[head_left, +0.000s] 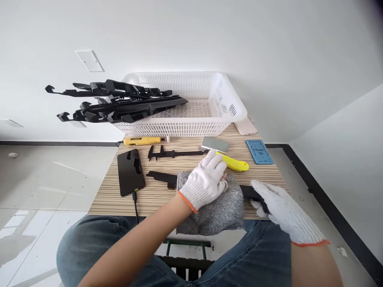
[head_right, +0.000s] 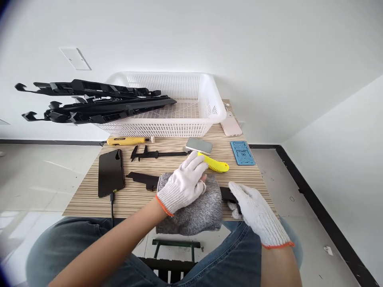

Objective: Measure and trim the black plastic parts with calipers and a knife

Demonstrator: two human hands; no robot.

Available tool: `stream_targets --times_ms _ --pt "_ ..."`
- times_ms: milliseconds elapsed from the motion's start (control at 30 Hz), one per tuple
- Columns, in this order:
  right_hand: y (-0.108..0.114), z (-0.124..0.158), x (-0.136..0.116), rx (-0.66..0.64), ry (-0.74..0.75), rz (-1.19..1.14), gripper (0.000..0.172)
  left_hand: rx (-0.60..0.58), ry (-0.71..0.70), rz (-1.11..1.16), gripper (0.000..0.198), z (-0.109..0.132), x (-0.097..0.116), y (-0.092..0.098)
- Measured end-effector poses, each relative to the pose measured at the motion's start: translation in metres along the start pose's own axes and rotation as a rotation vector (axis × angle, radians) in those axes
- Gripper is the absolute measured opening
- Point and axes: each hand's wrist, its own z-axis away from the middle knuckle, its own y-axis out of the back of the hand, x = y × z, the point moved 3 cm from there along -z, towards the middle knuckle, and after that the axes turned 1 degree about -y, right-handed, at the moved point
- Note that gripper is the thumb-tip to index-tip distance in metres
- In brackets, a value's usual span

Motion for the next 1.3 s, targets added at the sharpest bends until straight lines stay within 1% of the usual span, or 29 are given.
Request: stream_targets --times_ms 100,167,200,267,333,400,467,533,667,767,833,900,1033,1167,1233,1300 --pt "0.0 -0.002 -0.002 -0.006 -0.093 -0.05 0.037 -0.087 -0.126 -0.039 0.029 0.011 -0.017 0.016" --pt "0.0 -0.003 -0.002 -0.004 -0.129 -0.093 0.034 -0.114 -0.193 -0.041 0.033 0.019 -0.029 0.027" --pt "0.0 -0.003 -0.002 0.0 -0.134 -0.11 0.033 -0.123 -0.198 -0.032 0.033 0.023 -0.035 0.032" --pt "0.0 -0.002 -0.002 0.012 -0.125 -0.147 0.034 -0.182 -0.18 0.008 0.033 0.031 -0.044 0.041" --pt "0.0 -0.002 -0.002 -0.002 -0.099 -0.192 0.037 -0.252 -0.11 0.047 0.033 0.035 -0.047 0.046" --pt "-0.001 -0.003 -0.002 -0.043 -0.069 -0.226 0.04 -0.329 -0.034 0.076 0.031 0.034 -0.046 0.049" --pt "-0.002 -0.004 -0.001 -0.075 -0.043 -0.233 0.041 -0.395 0.016 0.104 0.024 0.03 -0.042 0.049" --pt "-0.002 -0.004 -0.002 -0.083 -0.015 -0.225 0.039 -0.423 0.046 0.132 0.018 0.023 -0.038 0.047" --pt "-0.003 -0.001 -0.007 -0.041 0.041 -0.228 0.038 -0.413 0.058 0.153 0.013 0.007 -0.037 0.041" --pt "-0.002 0.002 -0.011 -0.017 0.027 -0.246 0.038 -0.427 0.052 0.162 0.013 -0.001 -0.039 0.038" --pt "-0.002 0.002 -0.012 -0.02 0.009 -0.259 0.037 -0.439 0.05 0.15 0.018 -0.004 -0.04 0.037" --pt "-0.002 0.0 -0.011 -0.009 -0.002 -0.28 0.036 -0.421 0.069 0.104 0.028 -0.005 -0.039 0.038" --pt "-0.003 -0.005 -0.003 0.048 0.023 -0.305 0.036 -0.308 0.131 -0.088 0.045 0.0 -0.036 0.039" --pt "-0.005 -0.008 0.009 0.077 0.097 -0.306 0.039 -0.222 0.194 -0.263 0.07 0.01 -0.032 0.041" --pt "-0.005 -0.009 0.013 0.099 0.143 -0.285 0.039 -0.212 0.231 -0.303 0.073 0.015 -0.03 0.044" --pt "-0.005 -0.009 0.016 0.131 0.17 -0.246 0.041 -0.206 0.278 -0.331 0.071 0.02 -0.029 0.046"
